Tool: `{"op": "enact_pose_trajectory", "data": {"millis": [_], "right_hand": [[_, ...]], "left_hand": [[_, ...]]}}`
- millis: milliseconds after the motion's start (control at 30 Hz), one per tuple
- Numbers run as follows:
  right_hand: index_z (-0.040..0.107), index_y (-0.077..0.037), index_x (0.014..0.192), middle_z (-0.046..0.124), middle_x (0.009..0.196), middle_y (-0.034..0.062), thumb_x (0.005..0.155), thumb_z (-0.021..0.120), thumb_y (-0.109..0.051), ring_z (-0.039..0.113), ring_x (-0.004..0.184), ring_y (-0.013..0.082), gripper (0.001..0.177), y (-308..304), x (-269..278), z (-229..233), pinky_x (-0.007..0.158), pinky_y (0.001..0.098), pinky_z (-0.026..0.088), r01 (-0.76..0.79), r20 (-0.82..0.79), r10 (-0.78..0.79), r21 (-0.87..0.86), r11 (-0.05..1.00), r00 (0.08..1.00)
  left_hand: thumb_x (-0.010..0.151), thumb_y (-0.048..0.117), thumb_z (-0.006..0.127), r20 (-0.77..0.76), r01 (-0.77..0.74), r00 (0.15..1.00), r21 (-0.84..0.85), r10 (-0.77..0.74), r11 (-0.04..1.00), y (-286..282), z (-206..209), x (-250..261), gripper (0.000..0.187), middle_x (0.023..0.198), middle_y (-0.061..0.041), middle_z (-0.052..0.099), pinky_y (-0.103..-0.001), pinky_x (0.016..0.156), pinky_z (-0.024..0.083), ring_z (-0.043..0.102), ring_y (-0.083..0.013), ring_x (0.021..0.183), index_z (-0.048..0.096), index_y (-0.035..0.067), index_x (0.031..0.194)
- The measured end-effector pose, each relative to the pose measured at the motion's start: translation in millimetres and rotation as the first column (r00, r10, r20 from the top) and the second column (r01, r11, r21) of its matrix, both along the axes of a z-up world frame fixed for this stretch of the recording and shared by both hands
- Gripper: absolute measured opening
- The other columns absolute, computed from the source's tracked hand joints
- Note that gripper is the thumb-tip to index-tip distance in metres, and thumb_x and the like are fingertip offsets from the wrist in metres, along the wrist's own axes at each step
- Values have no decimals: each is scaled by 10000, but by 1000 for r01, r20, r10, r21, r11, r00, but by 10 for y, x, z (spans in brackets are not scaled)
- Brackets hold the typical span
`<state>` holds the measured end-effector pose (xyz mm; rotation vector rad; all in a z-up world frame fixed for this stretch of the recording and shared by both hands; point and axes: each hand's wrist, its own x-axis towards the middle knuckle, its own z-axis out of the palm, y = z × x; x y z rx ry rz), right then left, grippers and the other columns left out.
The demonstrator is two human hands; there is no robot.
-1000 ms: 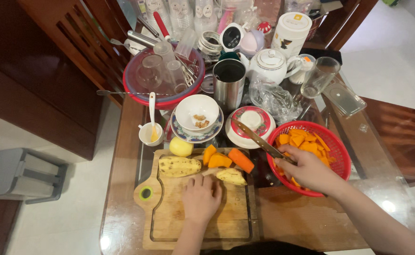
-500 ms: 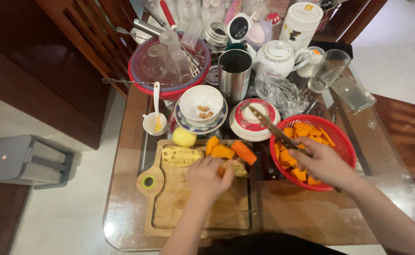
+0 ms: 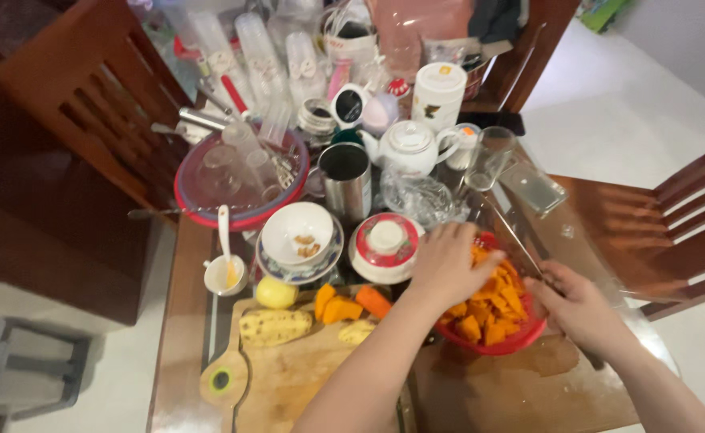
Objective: The person chops a carrot, a pineapple, and a potato using a knife on a wooden cutting board, then transfers the pieces into a red bowl.
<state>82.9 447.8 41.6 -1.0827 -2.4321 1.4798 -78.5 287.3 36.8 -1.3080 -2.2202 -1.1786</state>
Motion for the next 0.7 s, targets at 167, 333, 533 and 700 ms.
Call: {"op": "enact_pose_trajectory", "data": {"millis": [167, 333, 533, 700], "right_hand": [[596, -76, 1342, 631, 688, 102, 957, 693, -342, 534, 488, 173, 478, 245, 229, -144, 446, 346, 456, 109, 122, -105, -30, 994, 987], [611, -83, 1352, 611, 659, 127, 959, 677, -352, 520, 468, 202, 480, 389, 192, -338, 435, 368, 457, 94, 102, -86, -77, 993, 991], [676, -70, 1215, 703, 713, 3, 924, 642, -314, 529, 505, 92, 381, 237, -54, -368, 438, 272, 449, -116, -90, 119, 42, 992, 989], [674, -135, 1286, 565, 612, 74, 946, 694, -366, 461, 448, 180, 411, -65, -273, -233, 420, 335, 362, -76, 83, 88, -132, 988, 993]], "left_hand": [[911, 187, 651, 340, -91, 925, -234, 170, 968, -518, -225, -318, 147, 1034, -158, 705, -505, 819, 535, 680, -406, 970, 687, 79, 1004], [762, 164, 741, 155, -141, 928, -697, 340, 703, -1015, -496, -524, 336, 970, -123, 730, -504, 838, 542, 709, -351, 964, 709, 120, 1094], [678, 213, 786, 256, 25, 947, -663, 195, 748, -1258, -604, -389, 429, 1194, -48, 680, -537, 977, 437, 596, -299, 1169, 752, 223, 1105], [719, 250, 821, 311, 112, 933, -730, 182, 674, -1311, -584, -336, 453, 1292, -73, 548, -526, 1067, 376, 472, -305, 1276, 737, 243, 1164]]}}
